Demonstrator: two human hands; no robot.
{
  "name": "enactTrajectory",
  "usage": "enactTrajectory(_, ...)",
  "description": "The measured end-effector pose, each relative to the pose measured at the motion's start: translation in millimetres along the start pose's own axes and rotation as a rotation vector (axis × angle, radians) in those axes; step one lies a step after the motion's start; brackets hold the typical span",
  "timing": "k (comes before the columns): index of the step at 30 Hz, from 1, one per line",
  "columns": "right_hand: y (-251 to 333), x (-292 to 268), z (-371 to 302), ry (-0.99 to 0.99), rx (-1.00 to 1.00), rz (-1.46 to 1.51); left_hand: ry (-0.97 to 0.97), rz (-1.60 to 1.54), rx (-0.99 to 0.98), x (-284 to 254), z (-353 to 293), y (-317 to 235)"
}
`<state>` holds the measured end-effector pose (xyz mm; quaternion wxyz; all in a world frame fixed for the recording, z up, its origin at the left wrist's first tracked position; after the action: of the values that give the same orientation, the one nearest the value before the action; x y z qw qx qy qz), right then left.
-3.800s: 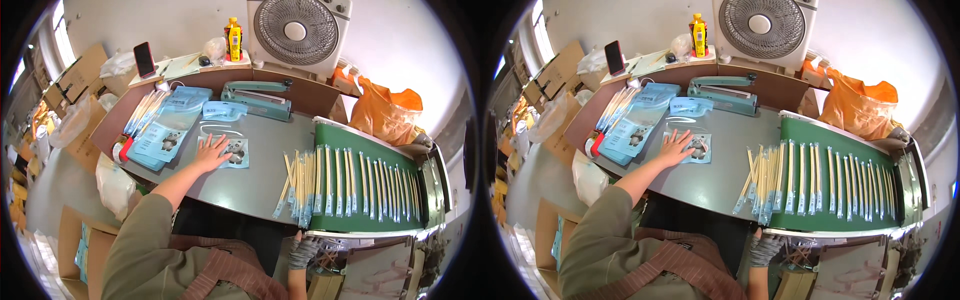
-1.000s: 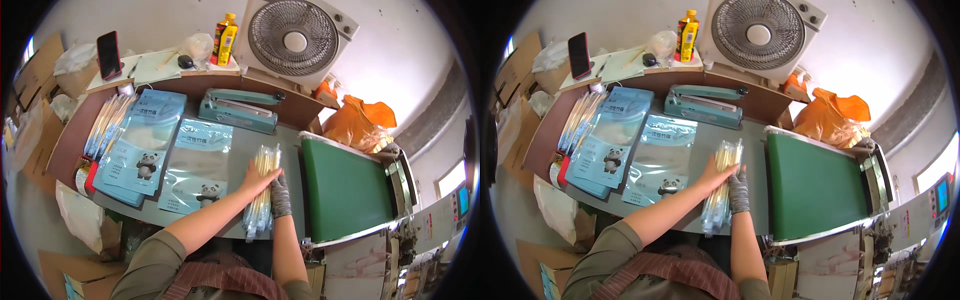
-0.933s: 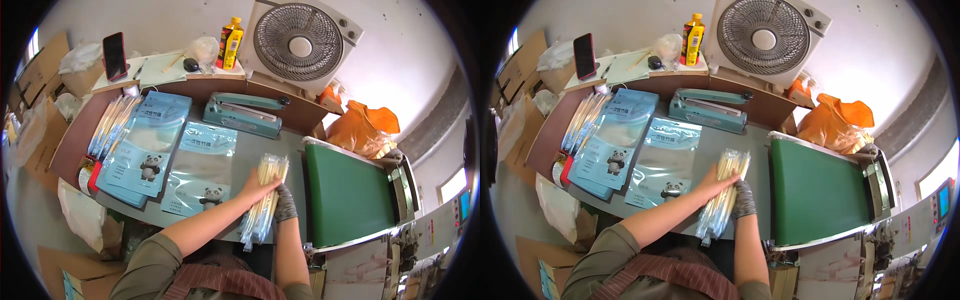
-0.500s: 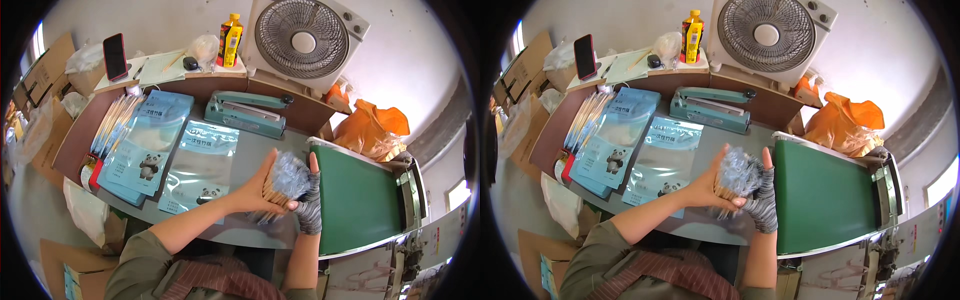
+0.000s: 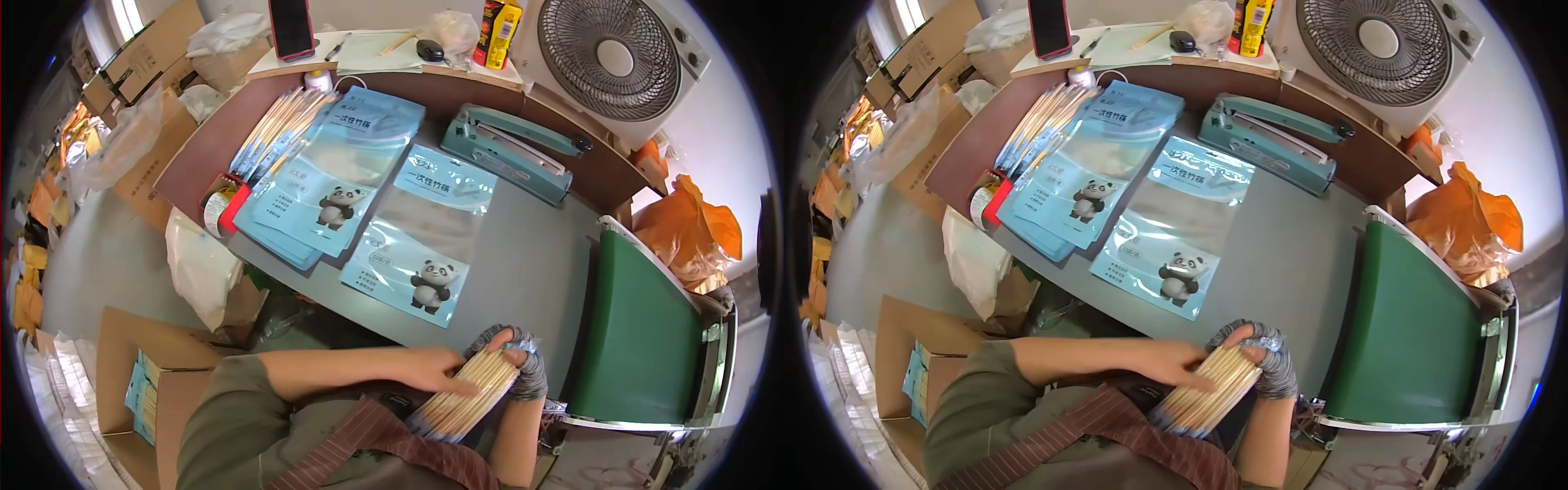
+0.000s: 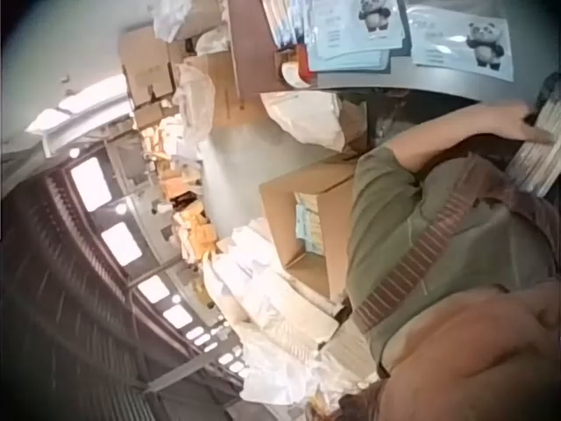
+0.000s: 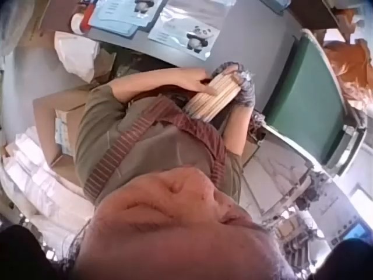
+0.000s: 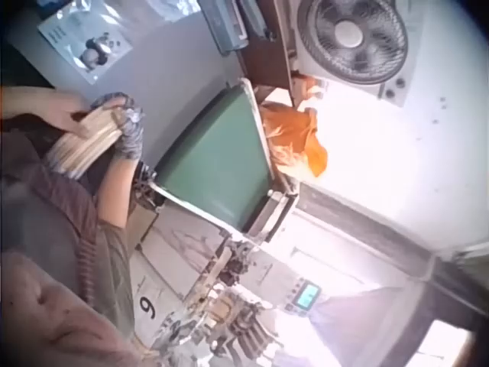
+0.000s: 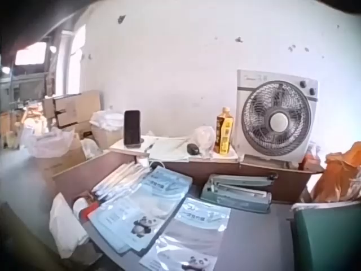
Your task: Manually sorting bundles of chopsticks into plastic sleeves and placing the final packaged items into shipping boxes.
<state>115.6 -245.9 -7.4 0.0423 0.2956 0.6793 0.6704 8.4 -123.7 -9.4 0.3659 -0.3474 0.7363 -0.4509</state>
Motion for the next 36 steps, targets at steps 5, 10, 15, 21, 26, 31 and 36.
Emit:
enactTrajectory(5, -5.4, 20.6, 4.4, -0.002, 0.066, 0.338, -0.797, 0.704, 0.134, -111.8, -58.6, 43.3)
enactTrajectory(10, -2.9, 34.0, 7.5, -0.071, 0.021, 0.277, -0.777, 0.761, 0.208, -109.5, -46.8, 58.2)
enactTrajectory(15, -7.9, 24.6, -7.0, -0.079, -0.033, 0.324, -0.668, 0.674, 0.257, -96.7, -41.5, 44.2)
enactTrajectory(21, -4.1, 24.3, -15.3, -0.084, -0.055, 0.308, -0.67, 0.618, 0.357, -98.4, -26.5, 53.9)
enactTrajectory(26, -4.4, 21.5, -23.0, -0.097, -0.074, 0.313, -0.681, 0.555, 0.224, -90.7, -17.0, 44.9)
enactTrajectory(31, -2.3, 29.5, -25.2, -0.088, -0.099, 0.35, -0.682, 0.602, 0.207, -78.8, -3.7, 43.1)
enactTrajectory(36, -3.1, 36.7, -8.9, -0.123, -0.105, 0.202, -0.768, 0.83, 0.282, -52.5, -8.5, 26.9)
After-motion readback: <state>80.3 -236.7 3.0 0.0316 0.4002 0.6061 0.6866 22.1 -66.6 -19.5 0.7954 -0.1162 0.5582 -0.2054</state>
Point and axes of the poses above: each hand's wrist, its own z-axis towards the middle knuckle, its own x-axis out of the palm, y = z × x, the point moved 4 cm from there along z, towards the middle knuckle, and after that the axes turned 2 degrees about -x, right-handed, at the moved point
